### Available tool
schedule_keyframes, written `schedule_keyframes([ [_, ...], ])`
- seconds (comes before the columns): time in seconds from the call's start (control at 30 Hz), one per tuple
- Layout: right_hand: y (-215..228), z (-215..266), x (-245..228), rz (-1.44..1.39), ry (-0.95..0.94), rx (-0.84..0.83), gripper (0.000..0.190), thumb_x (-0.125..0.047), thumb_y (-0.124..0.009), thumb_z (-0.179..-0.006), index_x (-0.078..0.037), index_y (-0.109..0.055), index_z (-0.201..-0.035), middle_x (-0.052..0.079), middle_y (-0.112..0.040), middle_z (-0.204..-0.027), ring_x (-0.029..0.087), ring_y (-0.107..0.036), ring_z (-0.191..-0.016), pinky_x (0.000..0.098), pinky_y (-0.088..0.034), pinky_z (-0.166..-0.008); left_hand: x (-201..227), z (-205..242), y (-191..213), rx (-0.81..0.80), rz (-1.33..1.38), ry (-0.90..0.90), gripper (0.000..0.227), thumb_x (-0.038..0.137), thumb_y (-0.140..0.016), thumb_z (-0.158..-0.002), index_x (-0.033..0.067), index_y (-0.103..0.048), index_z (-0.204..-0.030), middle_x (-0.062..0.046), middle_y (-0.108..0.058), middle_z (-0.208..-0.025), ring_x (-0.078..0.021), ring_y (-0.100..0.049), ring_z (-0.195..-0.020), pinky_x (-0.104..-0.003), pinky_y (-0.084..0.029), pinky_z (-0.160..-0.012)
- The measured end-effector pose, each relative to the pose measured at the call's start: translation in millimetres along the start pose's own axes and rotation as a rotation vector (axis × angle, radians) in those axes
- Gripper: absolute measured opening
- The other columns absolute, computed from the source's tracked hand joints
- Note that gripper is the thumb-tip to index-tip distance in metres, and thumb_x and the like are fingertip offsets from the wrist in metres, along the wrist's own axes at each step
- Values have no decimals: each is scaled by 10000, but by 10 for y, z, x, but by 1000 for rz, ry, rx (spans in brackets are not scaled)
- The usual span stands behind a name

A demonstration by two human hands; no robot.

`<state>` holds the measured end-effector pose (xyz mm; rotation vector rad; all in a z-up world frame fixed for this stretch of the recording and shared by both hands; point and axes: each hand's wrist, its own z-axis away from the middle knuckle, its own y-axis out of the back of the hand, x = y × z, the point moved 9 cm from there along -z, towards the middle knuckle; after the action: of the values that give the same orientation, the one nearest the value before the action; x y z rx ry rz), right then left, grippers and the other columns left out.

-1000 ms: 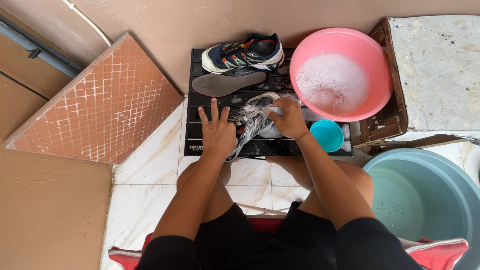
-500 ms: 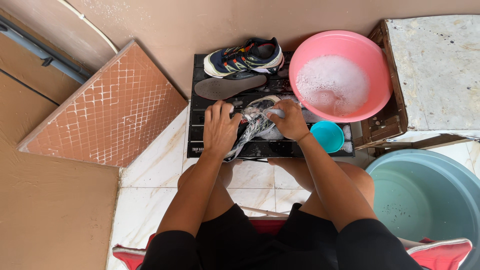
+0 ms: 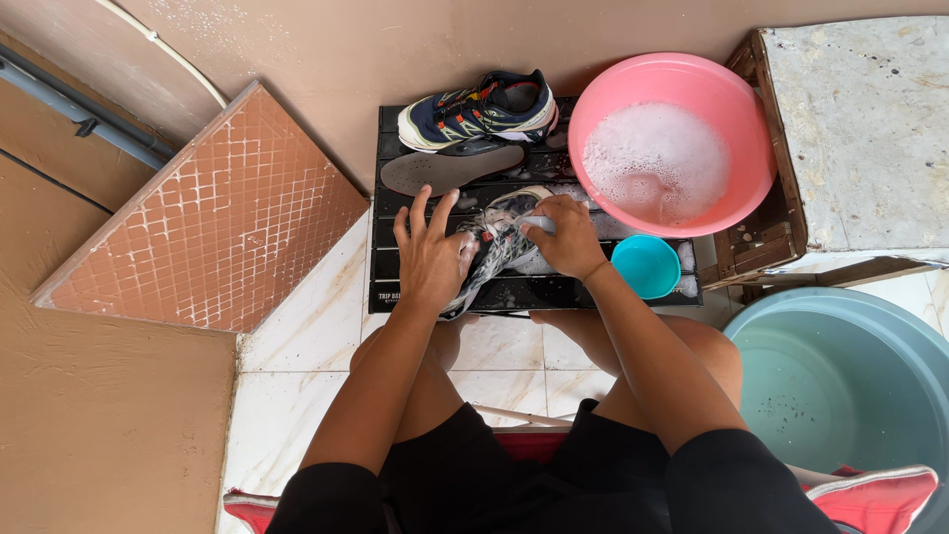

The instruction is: The person scrubs a white and blue sneaker with a brush and soapy water. They hold the shoe in their left hand and scrub the upper and sides with the brush in their right hand, working over a black crate.

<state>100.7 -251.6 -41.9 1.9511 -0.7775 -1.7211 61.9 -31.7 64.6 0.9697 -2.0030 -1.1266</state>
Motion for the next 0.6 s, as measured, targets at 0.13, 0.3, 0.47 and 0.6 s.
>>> schedule_keyframes([
  [0.13, 224, 24, -277, -24, 81, 49, 153, -229, -833, -858, -150, -777, -977, 108, -703, -1168, 472, -633, -1142, 559, -505, -974, 20, 14, -88, -76, -19, -11, 149, 292, -815, -916, 173, -834, -829, -91, -541, -1565, -443, -231, -1578, -743, -215, -1161],
  [0.3, 1228, -146, -633, -171, 117, 277, 204, -103, -855, -929, -9, -708, -1034, 259, -672, -1205, 524, -621, -1153, 586, -477, -967, -38, 22, -88, -127, 70, 94, 187, 234, -750, -951, 99, -833, -1051, -183, -409, -1661, -508, -149, -1582, -752, -199, -1169],
  [0.47, 1250, -521, 1086, 473, -235, 66, 294, -402, -802, -871, -171, -802, -1053, 141, -734, -1128, 453, -666, -1126, 555, -513, -974, -214, 10, -116, -157, 70, 145, 323, 333, -837, -870, 121, -811, -1112, -184, -359, -1664, -521, -111, -1583, -801, -176, -1151],
  [0.6, 1155, -460, 1449, 565, -455, -100, 300, -513, -776, -771, -338, -826, -1010, 150, -799, -1109, 429, -726, -1117, 436, -531, -1008, -252, 63, -196, -154, 211, 205, 449, 296, -848, -872, 61, -748, -1241, -226, -166, -1728, -543, -58, -1578, -876, -193, -1089],
])
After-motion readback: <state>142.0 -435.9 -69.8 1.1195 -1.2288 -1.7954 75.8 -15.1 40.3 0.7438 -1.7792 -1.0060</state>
